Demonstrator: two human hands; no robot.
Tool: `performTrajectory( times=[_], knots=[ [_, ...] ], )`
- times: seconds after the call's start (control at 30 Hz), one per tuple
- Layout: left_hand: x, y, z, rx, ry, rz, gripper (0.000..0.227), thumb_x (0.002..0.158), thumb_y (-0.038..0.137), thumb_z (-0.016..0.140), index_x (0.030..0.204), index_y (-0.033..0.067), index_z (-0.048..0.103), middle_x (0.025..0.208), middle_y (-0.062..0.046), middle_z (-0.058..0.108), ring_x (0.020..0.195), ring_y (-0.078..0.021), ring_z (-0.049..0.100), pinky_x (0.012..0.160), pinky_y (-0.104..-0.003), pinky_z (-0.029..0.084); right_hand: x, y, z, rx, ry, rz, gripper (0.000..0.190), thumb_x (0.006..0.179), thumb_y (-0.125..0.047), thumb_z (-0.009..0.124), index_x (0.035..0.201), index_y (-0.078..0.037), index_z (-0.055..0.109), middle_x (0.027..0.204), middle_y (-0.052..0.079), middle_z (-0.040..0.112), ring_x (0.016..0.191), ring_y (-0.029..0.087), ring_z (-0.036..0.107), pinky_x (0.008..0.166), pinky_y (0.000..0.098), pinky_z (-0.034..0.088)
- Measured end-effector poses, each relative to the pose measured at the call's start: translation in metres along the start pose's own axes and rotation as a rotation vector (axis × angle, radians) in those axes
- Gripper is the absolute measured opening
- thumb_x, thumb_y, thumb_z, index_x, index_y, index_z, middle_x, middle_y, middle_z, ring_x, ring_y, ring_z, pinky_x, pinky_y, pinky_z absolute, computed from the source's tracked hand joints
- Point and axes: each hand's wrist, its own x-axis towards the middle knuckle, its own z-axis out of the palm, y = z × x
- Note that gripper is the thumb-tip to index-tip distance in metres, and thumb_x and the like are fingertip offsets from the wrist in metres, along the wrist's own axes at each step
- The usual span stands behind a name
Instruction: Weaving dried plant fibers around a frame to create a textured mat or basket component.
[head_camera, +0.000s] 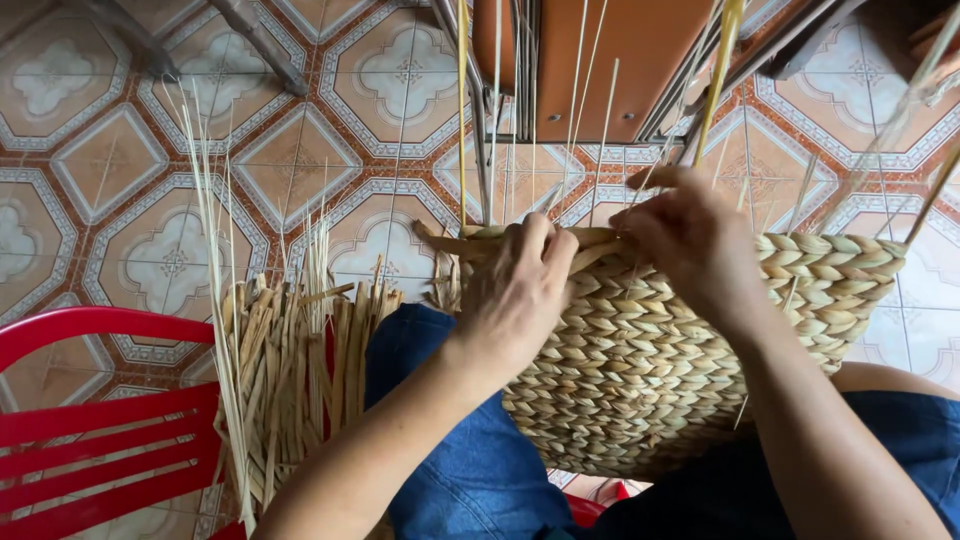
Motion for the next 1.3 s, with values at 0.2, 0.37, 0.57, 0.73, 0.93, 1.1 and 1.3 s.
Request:
performTrajectory(
  times=[0.2, 0.37, 0.57, 0.73, 0.93, 1.1, 1.3],
  knots=[
    [0.017, -0.025, -0.025, -0.219, -0.339, -0.175, 0.011, 0.100, 0.009, 0.069, 0.109, 0.0043, 0.067, 0.098, -0.008, 0.066, 0.072, -0.0155, 0.066, 0.064, -0.026, 0.059, -0.015, -0.029, 0.000, -0.221, 0.067, -0.142, 0.017, 0.099, -0.006, 0.069, 0.115, -0.002, 0.071, 0.104, 0.010, 0.076, 0.076, 0.016, 0.070, 0.063, 0.0303, 0.057],
    [0.043, 0.006, -0.093, -0.080, 0.188, 0.161, 0.016, 0.086, 0.022, 0.079, 0.088, 0.0062, 0.077, 0.083, -0.005, 0.069, 0.077, -0.0219, 0.062, 0.067, -0.039, 0.053, -0.003, -0.009, 0.020, -0.366, 0.029, -0.292, 0.018, 0.093, -0.011, 0.076, 0.110, -0.005, 0.074, 0.092, 0.011, 0.075, 0.078, 0.021, 0.073, 0.069, 0.0344, 0.058],
    [0.041, -0.009, -0.012, -0.220, -0.343, -0.253, 0.016, 0.103, 0.015, 0.061, 0.103, 0.0025, 0.072, 0.073, -0.014, 0.072, 0.061, -0.0223, 0.072, 0.060, -0.037, 0.059, -0.004, 0.004, 0.031, -0.269, 0.092, -0.188, 0.011, 0.100, -0.007, 0.068, 0.108, -0.001, 0.063, 0.090, 0.011, 0.075, 0.077, 0.018, 0.074, 0.068, 0.0313, 0.058],
    [0.066, -0.035, 0.018, -0.531, -0.379, -0.424, 0.018, 0.096, 0.019, 0.063, 0.098, 0.0023, 0.069, 0.072, -0.009, 0.076, 0.052, -0.0208, 0.073, 0.050, -0.035, 0.060, -0.001, 0.005, 0.022, -0.080, 0.032, -0.086, 0.009, 0.102, -0.002, 0.060, 0.111, 0.001, 0.058, 0.087, 0.009, 0.074, 0.070, 0.012, 0.069, 0.062, 0.0263, 0.056],
    [0.031, -0.020, 0.013, -0.545, 0.074, -0.132, 0.019, 0.100, 0.022, 0.069, 0.102, 0.0040, 0.075, 0.083, -0.010, 0.077, 0.069, -0.0156, 0.073, 0.064, -0.029, 0.060, 0.003, 0.005, 0.020, 0.122, 0.002, 0.063, 0.007, 0.103, 0.000, 0.057, 0.110, 0.001, 0.059, 0.087, 0.006, 0.073, 0.068, 0.007, 0.065, 0.059, 0.0226, 0.054],
    [0.020, -0.005, -0.010, -0.968, 0.174, -0.227, 0.021, 0.113, 0.022, 0.058, 0.120, 0.0082, 0.071, 0.096, -0.010, 0.078, 0.087, -0.0103, 0.079, 0.082, -0.025, 0.066, 0.007, -0.014, 0.028, 0.066, 0.047, 0.096, 0.006, 0.100, -0.002, 0.062, 0.105, 0.001, 0.063, 0.081, 0.006, 0.073, 0.064, 0.007, 0.066, 0.056, 0.0234, 0.054],
    [0.015, -0.001, -0.032, -1.094, 0.095, -0.188, 0.052, 0.105, 0.035, 0.060, 0.150, 0.0221, 0.039, 0.113, 0.000, 0.074, 0.094, -0.0071, 0.077, 0.085, -0.020, 0.067, 0.002, 0.001, 0.033, -0.256, 0.061, -0.122, 0.013, 0.100, -0.005, 0.064, 0.110, -0.006, 0.073, 0.081, 0.008, 0.075, 0.069, 0.011, 0.069, 0.061, 0.0276, 0.056]
  ],
)
